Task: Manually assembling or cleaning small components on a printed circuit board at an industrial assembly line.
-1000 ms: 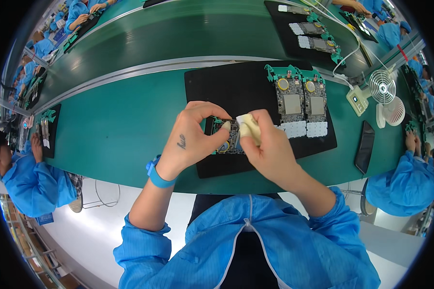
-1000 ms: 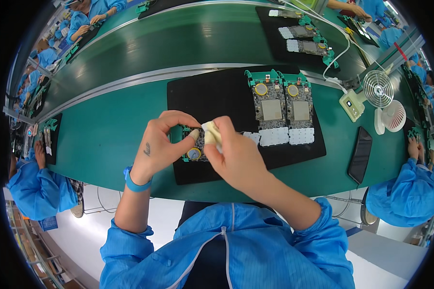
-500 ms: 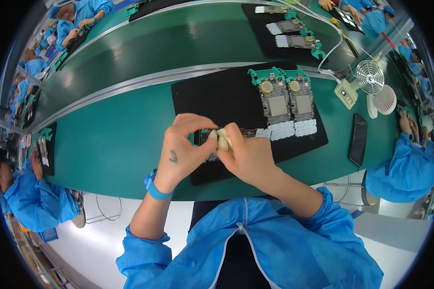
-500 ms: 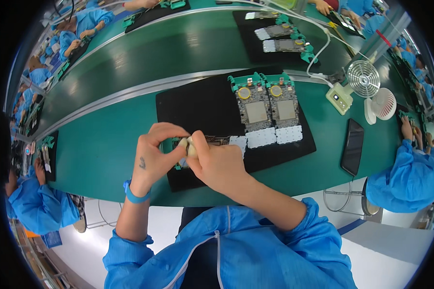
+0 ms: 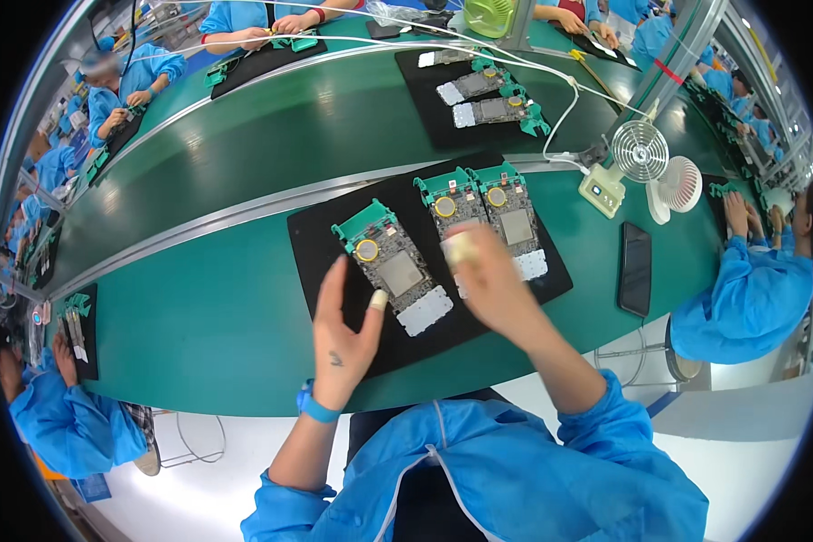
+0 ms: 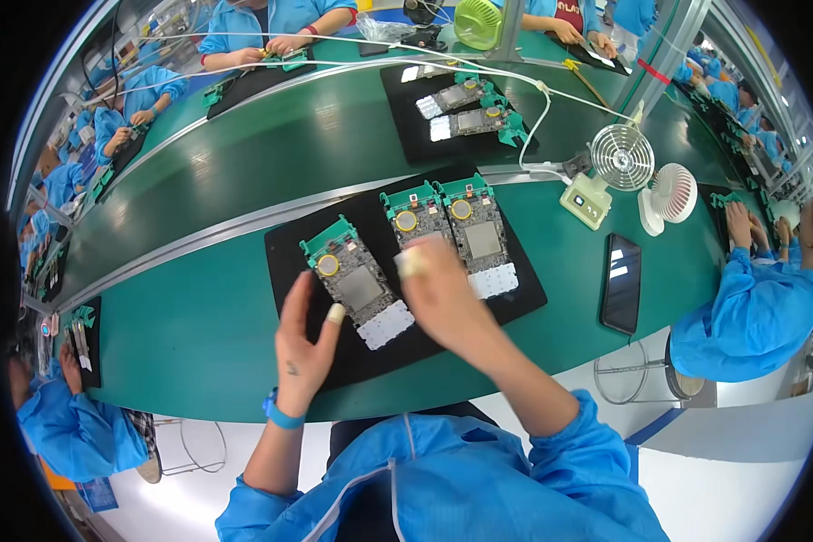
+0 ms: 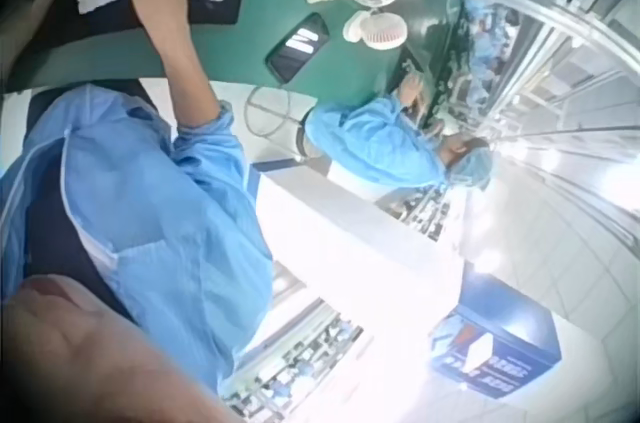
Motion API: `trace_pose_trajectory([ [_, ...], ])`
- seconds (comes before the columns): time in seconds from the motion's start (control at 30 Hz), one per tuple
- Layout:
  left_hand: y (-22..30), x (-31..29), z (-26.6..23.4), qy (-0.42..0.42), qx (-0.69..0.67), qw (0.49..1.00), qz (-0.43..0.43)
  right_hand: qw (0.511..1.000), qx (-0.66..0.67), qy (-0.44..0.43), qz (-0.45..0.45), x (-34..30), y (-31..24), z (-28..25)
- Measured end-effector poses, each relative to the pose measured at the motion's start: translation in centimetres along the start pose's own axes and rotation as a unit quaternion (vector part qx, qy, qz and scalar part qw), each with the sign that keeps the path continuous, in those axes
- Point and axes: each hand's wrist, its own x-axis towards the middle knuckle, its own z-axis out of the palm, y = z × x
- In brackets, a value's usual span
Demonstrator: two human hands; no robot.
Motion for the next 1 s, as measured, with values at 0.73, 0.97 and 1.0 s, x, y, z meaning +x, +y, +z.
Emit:
trace_pose_trajectory([
  [0.73,0.9,-1.7,1.7,-0.077,-0.639,0.617,-0.453,0.84,0.384,-0.223,0.312,1.7,4.3,0.4],
  [0.97,-6.6,11.6,-3.1,0.037,-0.638,0.698,-0.324,0.876,0.375,-0.121,0.279,2.0,7.3,-0.5],
  [1.0,-7.8,13.4,-4.4,0.057,-0.644,0.697,-0.31,0.875,0.378,-0.126,0.276,2.1,7.2,-0.5],
])
